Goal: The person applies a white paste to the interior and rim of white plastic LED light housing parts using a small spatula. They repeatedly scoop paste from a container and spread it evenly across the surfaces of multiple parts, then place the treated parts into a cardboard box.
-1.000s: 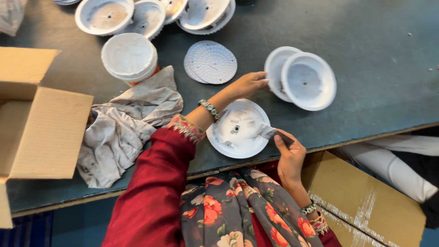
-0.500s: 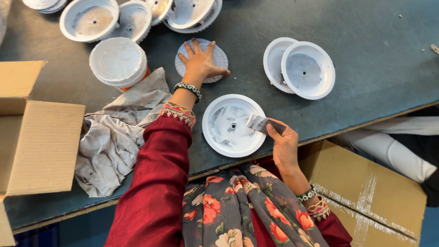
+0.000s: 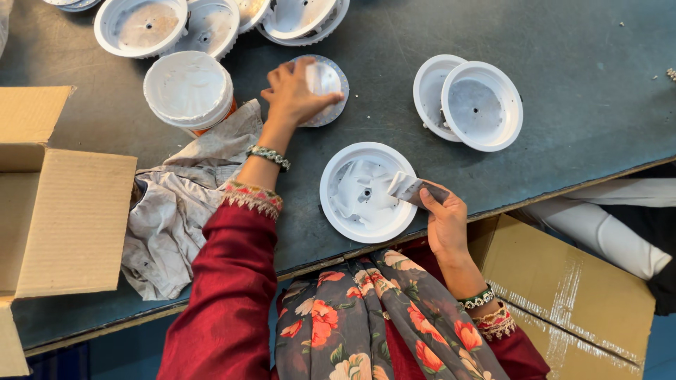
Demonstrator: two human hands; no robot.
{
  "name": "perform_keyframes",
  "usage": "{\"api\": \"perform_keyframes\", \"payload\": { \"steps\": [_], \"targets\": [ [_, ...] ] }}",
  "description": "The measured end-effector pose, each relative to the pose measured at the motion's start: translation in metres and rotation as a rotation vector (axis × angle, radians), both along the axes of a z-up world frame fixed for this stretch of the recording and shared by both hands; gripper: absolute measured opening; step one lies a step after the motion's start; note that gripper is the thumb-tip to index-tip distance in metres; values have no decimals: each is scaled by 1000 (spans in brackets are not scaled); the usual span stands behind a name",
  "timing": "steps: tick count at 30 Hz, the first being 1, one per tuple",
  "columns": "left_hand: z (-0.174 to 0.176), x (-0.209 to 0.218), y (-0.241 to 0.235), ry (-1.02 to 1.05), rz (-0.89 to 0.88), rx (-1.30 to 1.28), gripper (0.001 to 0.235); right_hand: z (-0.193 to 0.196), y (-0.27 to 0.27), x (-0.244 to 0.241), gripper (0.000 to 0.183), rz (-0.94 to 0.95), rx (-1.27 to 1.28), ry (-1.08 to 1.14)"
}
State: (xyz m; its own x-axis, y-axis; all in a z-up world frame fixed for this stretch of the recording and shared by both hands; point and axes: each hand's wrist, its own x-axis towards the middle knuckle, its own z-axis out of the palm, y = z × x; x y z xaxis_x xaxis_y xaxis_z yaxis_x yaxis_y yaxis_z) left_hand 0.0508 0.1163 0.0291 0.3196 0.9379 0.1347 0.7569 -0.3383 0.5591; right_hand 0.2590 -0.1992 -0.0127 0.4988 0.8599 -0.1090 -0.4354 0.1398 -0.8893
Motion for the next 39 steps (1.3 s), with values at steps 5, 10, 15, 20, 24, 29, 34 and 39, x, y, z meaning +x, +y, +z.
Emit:
{"api": "perform_keyframes", "payload": {
  "steps": [5,10,15,20,24,29,34,39],
  "targets": [
    [10,-34,-18,-1250,-229,-354,81,19,1,-8,24,-20,17,-22],
    [10,-41,-108,-2064,-777,-1064,76,60,14,-43,22,-38,116,-347],
    [24,-27,-138,-2163,-702,-1107,89,107,33,-85,20,-7,298,-1173],
    [25,-20,-141,-2168,-668,-923,95,133,58,-116,24,29,409,-1393],
    [11,-19,-143,-2224,-594,-744,97,129,66,-137,31,48,478,-1558],
    [-2,-22,-138,-2313,-463,-645,91,119,59,-147,36,114,494,-1690],
    [-3,-23,-132,-2292,-383,-579,92,121,39,-133,37,169,520,-1670],
    [7,-38,-123,-2226,-533,-598,98,131,38,-114,33,83,388,-1429]
  ]
}}
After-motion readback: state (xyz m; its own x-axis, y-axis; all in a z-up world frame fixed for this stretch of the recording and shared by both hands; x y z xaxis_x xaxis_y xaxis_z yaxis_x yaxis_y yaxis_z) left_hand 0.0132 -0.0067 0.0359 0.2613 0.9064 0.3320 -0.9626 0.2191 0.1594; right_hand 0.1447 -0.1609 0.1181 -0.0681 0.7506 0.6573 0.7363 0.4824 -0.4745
